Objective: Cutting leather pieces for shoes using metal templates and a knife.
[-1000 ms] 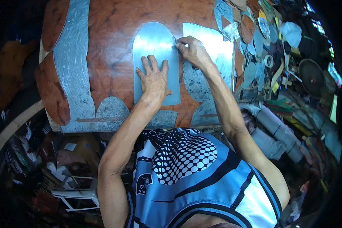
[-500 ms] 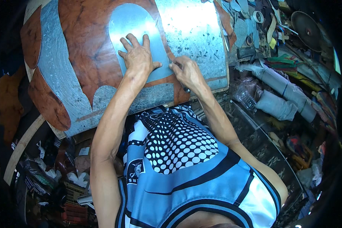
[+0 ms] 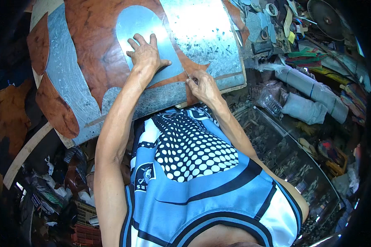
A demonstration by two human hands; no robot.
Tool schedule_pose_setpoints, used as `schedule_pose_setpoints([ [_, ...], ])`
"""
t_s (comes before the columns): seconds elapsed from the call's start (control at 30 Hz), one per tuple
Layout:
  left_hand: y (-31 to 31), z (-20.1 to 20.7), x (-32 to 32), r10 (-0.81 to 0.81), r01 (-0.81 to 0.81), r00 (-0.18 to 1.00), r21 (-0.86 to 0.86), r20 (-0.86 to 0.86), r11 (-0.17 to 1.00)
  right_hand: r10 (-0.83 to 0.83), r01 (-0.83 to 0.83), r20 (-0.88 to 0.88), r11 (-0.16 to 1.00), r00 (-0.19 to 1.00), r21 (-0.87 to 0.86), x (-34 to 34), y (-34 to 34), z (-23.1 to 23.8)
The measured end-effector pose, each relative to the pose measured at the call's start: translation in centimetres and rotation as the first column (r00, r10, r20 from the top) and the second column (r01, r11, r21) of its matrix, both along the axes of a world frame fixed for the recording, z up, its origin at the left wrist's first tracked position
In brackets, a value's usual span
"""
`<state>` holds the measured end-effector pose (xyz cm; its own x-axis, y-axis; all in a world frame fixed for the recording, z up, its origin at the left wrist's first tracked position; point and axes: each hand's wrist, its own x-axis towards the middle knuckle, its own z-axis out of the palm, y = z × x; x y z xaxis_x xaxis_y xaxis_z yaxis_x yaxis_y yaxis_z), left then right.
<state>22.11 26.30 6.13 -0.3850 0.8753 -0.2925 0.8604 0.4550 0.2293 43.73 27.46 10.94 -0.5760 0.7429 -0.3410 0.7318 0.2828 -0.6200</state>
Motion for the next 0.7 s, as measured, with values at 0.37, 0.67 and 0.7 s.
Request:
schedule_pose_setpoints([
  [0.37, -8.5, -0.2, -0.2, 0.028, -0.072, 0.989, 0.301, 0.148, 0.951, 0.013, -0.012, 0.034, 0.999, 0.999, -0.045, 0.6, 1.8, -0.5],
  [0.67, -13.8, -1.5, 1.8, 0.074, -0.113, 0.990, 0.360, 0.118, 0.926, -0.248, 0.084, -0.108, 0.654, 0.963, -0.752, -0.1, 3.6, -1.3],
  [0.7, -13.6, -1.5, 1.7, 0.077, -0.124, 0.988, 0.398, 0.131, 0.909, -0.313, 0.045, -0.188, 0.609, 0.931, -0.792, -0.4, 3.3, -1.5],
])
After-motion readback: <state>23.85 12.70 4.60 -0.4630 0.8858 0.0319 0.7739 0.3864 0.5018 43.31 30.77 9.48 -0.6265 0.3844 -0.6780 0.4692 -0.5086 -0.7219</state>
